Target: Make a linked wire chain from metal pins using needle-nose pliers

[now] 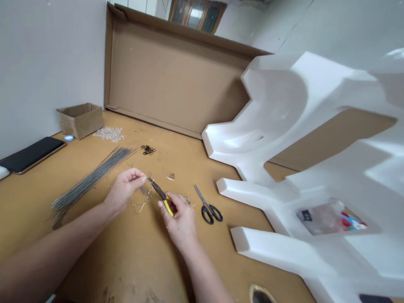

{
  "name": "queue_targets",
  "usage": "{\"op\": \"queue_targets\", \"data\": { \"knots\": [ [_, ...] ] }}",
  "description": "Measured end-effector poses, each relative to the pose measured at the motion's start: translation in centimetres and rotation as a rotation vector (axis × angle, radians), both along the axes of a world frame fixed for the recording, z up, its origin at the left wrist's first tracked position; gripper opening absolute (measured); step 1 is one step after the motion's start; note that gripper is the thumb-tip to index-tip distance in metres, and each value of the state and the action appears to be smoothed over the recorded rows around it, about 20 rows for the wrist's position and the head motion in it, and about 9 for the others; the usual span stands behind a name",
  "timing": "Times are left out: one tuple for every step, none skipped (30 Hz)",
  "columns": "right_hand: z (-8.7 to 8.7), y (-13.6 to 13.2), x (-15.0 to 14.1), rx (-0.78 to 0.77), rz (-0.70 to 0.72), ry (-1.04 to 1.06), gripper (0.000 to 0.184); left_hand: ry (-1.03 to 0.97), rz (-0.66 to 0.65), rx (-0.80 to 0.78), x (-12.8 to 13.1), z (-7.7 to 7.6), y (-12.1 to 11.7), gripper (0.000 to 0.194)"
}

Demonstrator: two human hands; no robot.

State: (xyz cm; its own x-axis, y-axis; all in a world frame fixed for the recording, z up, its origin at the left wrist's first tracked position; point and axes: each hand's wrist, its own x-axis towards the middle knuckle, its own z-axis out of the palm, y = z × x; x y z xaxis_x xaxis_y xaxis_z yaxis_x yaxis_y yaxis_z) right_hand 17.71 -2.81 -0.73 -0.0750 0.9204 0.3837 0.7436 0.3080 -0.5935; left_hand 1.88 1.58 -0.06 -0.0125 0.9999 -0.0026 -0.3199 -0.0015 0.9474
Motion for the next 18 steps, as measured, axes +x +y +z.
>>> {"op": "queue_targets", "data": {
  "knots": [
    [0.1, 0.1, 0.2, -0.031, -0.015, -0.008, 0.03, -0.019, 0.018, -0.05, -0.1, 0.1, 0.1, 0.009],
    [0.1, 0.1, 0.5, -0.065, -0.021, -0.032, 0.032, -0.038, 0.039, -0.083, -0.2, 0.1, 0.3, 0.01],
    [0.2, 0.1, 0.6, -0.105, -0.017, -0.074, 0.034, -0.056, 0.058, -0.111, -0.3, 0.2, 0.4, 0.01],
    [0.3, 0.0, 0.7, -0.146, -0.004, -0.126, 0.035, -0.073, 0.073, -0.131, -0.4, 0.3, 0.5, 0.01],
    [0.4, -0.1, 0.6, -0.187, 0.015, -0.184, 0.035, -0.089, 0.085, -0.142, -0.6, 0.4, 0.6, 0.01],
    [0.5, -0.2, 0.5, -0.219, 0.032, -0.239, 0.035, -0.103, 0.093, -0.15, -0.7, 0.5, 0.7, 0.01],
    [0.6, -0.4, 0.2, -0.244, 0.055, -0.286, 0.035, -0.114, 0.097, -0.157, -0.7, 0.6, 0.7, 0.01],
    [0.7, -0.6, -0.1, -0.259, 0.076, -0.327, 0.034, -0.121, 0.103, -0.161, -0.8, 0.6, 0.8, 0.01],
    [0.8, -0.9, -0.4, -0.271, 0.111, -0.364, 0.034, -0.125, 0.111, -0.159, -0.9, 0.6, 0.8, 0.01],
    [0.8, -1.1, -0.7, -0.275, 0.143, -0.393, 0.033, -0.125, 0.12, -0.153, -0.9, 0.6, 0.9, 0.01],
    [0.8, -1.4, -1.0, -0.282, 0.169, -0.417, 0.033, -0.121, 0.13, -0.145, -1.0, 0.6, 0.9, 0.01],
    [0.8, -1.6, -1.3, -0.292, 0.186, -0.433, 0.033, -0.113, 0.138, -0.133, -1.0, 0.5, 0.9, 0.01],
    [0.7, -1.8, -1.5, -0.305, 0.204, -0.444, 0.034, -0.102, 0.144, -0.12, -1.0, 0.5, 1.0, 0.01],
    [0.5, -1.9, -1.6, -0.317, 0.218, -0.452, 0.034, -0.089, 0.148, -0.105, -1.0, 0.4, 1.0, 0.01],
    [0.4, -2.0, -1.7, -0.328, 0.229, -0.459, 0.035, -0.077, 0.148, -0.091, -1.0, 0.4, 0.9, 0.01],
    [0.2, -2.2, -1.8, -0.337, 0.24, -0.466, 0.036, -0.066, 0.147, -0.081, -1.0, 0.4, 0.9, 0.01],
    [0.1, -2.3, -1.9, -0.34, 0.247, -0.473, 0.037, -0.058, 0.146, -0.073, -1.0, 0.4, 0.9, 0.01],
    [0.0, -2.3, -2.0, -0.339, 0.25, -0.481, 0.038, -0.052, 0.146, -0.066, -1.0, 0.4, 0.8, 0.01]
  ]
}}
